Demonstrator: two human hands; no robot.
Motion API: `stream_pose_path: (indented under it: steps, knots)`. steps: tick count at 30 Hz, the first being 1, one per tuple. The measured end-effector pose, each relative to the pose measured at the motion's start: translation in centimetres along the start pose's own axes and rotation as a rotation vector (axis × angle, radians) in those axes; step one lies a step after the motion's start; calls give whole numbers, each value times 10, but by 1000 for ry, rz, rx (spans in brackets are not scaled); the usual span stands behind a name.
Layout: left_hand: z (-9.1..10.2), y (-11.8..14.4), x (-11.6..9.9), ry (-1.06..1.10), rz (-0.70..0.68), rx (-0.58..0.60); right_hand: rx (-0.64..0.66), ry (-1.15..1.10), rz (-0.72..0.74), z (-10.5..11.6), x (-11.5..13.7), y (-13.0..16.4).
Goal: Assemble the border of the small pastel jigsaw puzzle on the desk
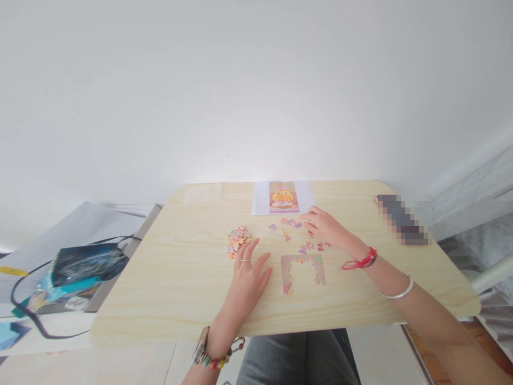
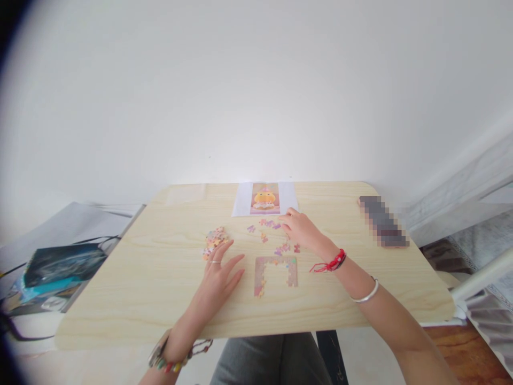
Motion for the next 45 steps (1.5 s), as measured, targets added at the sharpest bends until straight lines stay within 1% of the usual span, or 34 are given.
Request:
stream_pose_path:
  steps: [5, 9, 12, 15, 18, 20, 23, 25, 30, 32, 34, 36, 41, 43, 45]
  knots:
    - [2, -10, 2, -39, -18, -25, -30, -43, -87, 10, -43, 23]
    - [-1, -27, 1, -50, -37, -26, -63, -39, -156, 13, -61, 39]
    - [-4, -47, -1, -55, -71, 7, -80, -64, -170, 14, -65, 41]
    - [-8, -70, 1, -64, -108, 27, -83, -103, -181, 14, -62, 36]
    - [-10, -87, 3, -66, -114, 6, -74, -131, -181, 11, -54, 28]
    - [-11, -91, 3, -62, -107, -14, -63, -121, -173, 7, -45, 22]
    - [-10, -88, 4, -50, -107, -26, -60, -71, -199, 3, -35, 16]
    - [-8, -84, 4, -39, -107, -22, -59, -38, -210, 2, -33, 13]
    - [-1, -76, 3, -12, -85, -14, 26, 1, -115, 6, -36, 10]
    - [1, -73, 2, -12, -83, -17, 6, 9, -124, 8, -37, 12]
    - [2, -69, 0, -9, -81, -23, -43, 34, -178, 9, -36, 14]
    - [4, -64, -1, -6, -83, -28, -60, 46, -213, 7, -36, 15]
    - [7, -49, -8, -36, -92, -9, 12, 7, -165, 4, -39, 11]
    - [9, -42, -13, -37, -98, 5, 4, 19, -156, 6, -39, 13]
    - [12, -33, -21, -29, -105, 19, -18, 6, -128, 10, -34, 20]
Point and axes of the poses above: each hand's wrist, its own y-axis away from the middle knuckle, its own z-axis out of the back of the hand, x = y × z, the point moved 1 cm from there along -y, towards the middle knuckle, and after that the axes turned 4 degrees about -z, right-handed, at the moved point
